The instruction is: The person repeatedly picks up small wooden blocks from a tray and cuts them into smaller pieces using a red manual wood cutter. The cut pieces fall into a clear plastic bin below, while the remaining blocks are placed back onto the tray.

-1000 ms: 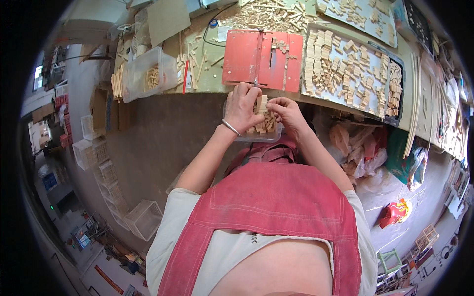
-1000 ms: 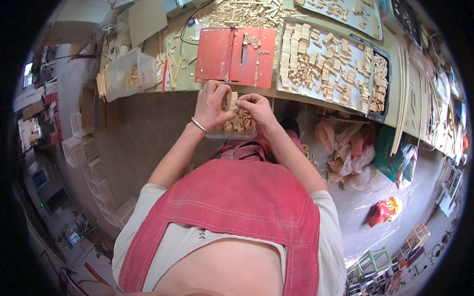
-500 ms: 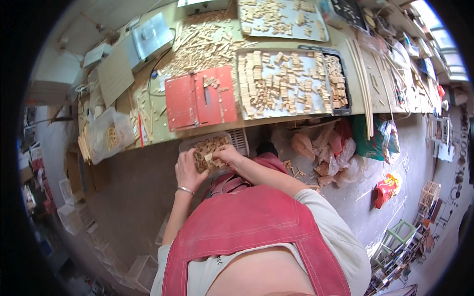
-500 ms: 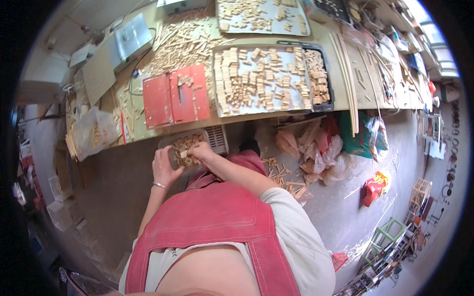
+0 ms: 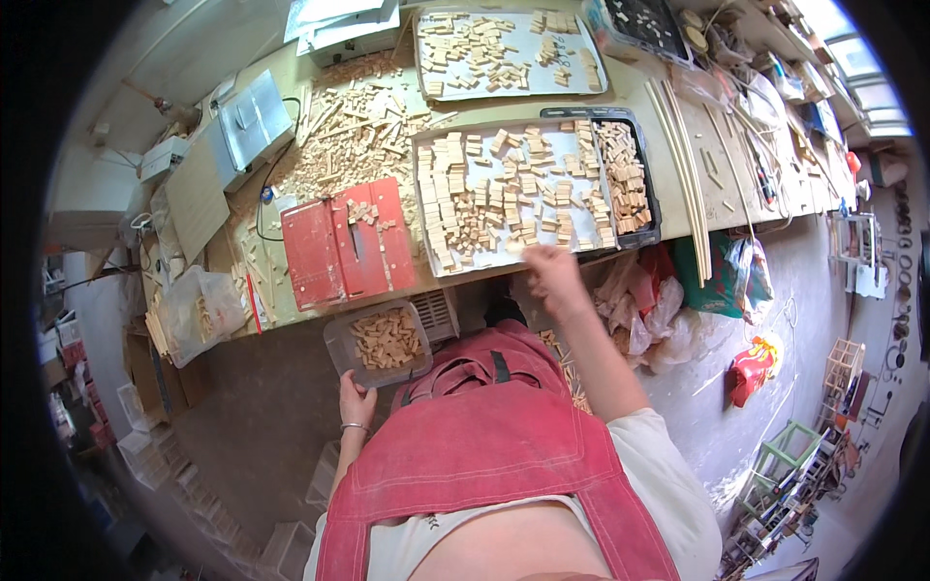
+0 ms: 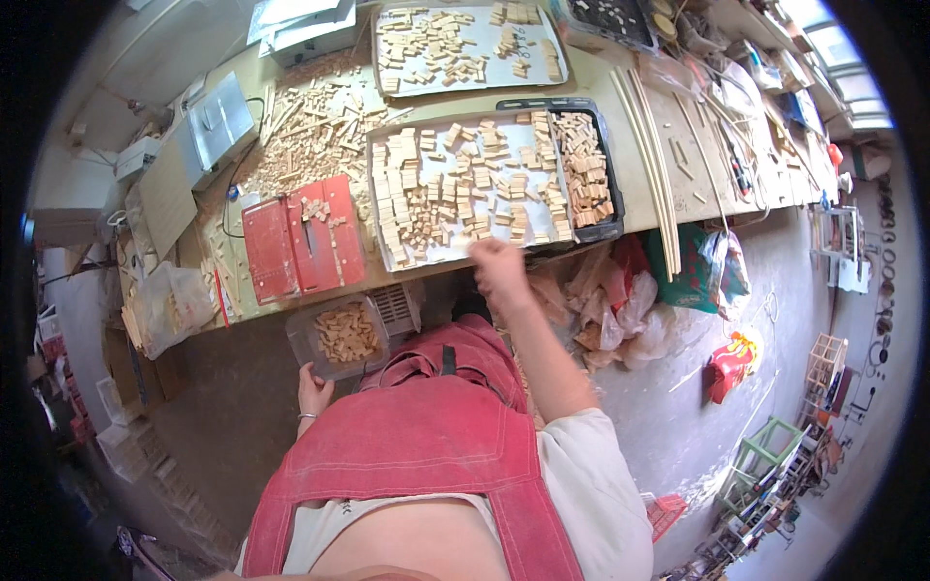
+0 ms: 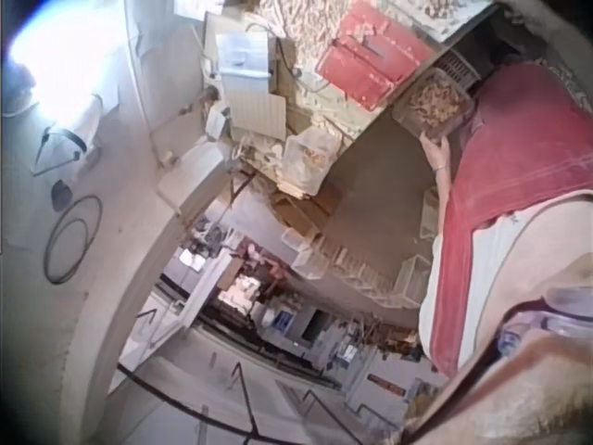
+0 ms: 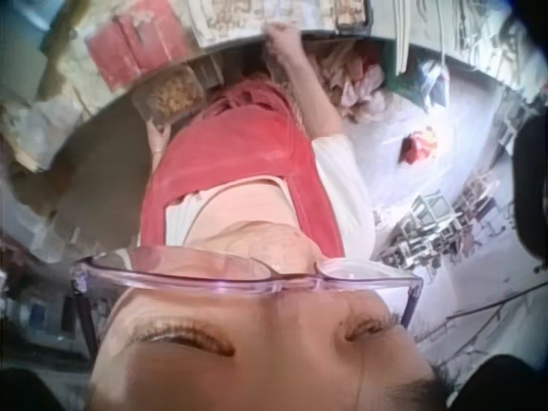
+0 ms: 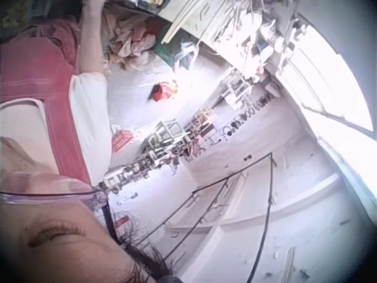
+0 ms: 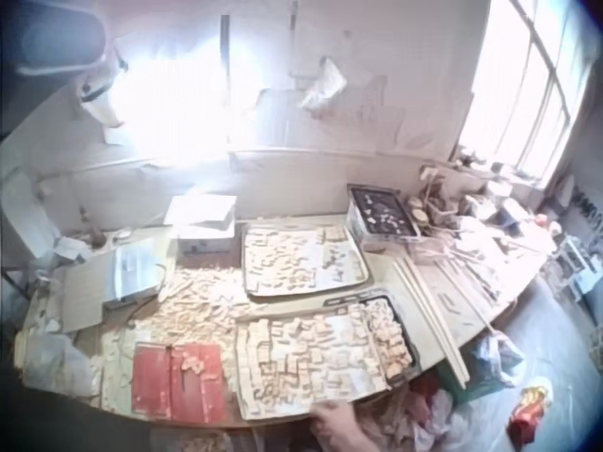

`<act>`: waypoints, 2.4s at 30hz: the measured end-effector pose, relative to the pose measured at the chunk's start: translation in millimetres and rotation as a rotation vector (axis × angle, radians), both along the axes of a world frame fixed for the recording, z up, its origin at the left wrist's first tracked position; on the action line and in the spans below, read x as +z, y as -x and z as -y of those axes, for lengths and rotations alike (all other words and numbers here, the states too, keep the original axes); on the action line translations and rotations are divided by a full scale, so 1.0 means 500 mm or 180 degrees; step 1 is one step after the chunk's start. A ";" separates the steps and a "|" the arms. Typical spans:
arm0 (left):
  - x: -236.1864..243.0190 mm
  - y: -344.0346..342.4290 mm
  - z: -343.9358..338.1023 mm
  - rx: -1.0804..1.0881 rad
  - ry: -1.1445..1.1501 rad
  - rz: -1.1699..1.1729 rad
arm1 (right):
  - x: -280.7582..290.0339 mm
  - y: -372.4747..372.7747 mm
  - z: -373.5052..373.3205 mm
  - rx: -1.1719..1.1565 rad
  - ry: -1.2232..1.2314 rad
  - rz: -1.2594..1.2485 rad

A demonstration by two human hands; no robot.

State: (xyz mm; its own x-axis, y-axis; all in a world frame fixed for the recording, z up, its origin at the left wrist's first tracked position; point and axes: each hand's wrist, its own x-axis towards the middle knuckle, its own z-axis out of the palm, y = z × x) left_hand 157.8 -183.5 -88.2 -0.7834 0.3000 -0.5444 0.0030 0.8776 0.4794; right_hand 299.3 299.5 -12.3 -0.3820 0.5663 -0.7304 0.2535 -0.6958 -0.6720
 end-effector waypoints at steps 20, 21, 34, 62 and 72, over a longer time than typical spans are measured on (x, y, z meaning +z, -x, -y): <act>-0.031 -0.288 -0.105 0.1247 0.0332 0.0403 | -0.148 0.058 -0.537 0.1772 -0.3581 0.1592; -0.032 -0.293 -0.110 0.1224 0.0425 0.0397 | -0.132 0.040 -0.543 0.2032 -0.3541 0.1758; -0.014 -0.295 -0.167 0.1502 0.0292 0.0451 | -0.179 0.079 -0.549 0.3406 -0.4592 0.1407; 0.027 -0.109 -0.427 0.3580 -0.1873 0.1837 | -0.074 0.066 -0.519 0.4052 -0.4380 0.1878; -0.049 -0.140 -0.283 0.3434 -0.0537 0.0443 | -0.109 0.117 -0.508 0.4504 -0.3918 0.2503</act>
